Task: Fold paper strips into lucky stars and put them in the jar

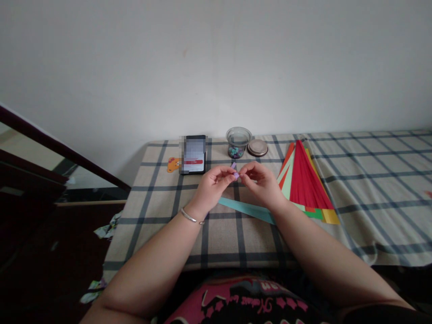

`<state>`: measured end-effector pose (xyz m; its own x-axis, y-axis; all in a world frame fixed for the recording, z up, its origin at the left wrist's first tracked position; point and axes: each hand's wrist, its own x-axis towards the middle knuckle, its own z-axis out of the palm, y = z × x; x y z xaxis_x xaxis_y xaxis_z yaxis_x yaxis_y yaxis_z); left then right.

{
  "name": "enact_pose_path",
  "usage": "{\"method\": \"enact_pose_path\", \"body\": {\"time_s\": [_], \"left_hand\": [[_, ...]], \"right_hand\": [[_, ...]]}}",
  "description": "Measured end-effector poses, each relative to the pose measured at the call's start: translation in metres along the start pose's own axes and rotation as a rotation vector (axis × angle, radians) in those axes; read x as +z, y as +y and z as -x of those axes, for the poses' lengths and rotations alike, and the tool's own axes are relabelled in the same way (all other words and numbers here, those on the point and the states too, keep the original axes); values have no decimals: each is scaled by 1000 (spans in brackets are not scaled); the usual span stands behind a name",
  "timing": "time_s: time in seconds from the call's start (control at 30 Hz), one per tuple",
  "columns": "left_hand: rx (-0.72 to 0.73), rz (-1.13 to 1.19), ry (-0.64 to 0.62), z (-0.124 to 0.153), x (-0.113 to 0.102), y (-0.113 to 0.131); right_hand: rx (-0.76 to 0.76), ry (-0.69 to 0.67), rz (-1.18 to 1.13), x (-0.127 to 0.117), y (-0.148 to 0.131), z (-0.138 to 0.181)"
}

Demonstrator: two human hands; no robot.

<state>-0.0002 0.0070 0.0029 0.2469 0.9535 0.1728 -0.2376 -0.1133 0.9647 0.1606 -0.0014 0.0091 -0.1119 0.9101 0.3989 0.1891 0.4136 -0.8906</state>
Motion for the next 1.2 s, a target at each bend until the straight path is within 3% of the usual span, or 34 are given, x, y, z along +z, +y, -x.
{"method": "enact_pose_path", "body": {"time_s": [0.73,1.2], "left_hand": [[11,-67,2,0,0,3],[93,-139,36,2,2,-1]], "right_hand": [[-134,24,165,-2,0,1],[-96,15,115,-2,2,1]]}}
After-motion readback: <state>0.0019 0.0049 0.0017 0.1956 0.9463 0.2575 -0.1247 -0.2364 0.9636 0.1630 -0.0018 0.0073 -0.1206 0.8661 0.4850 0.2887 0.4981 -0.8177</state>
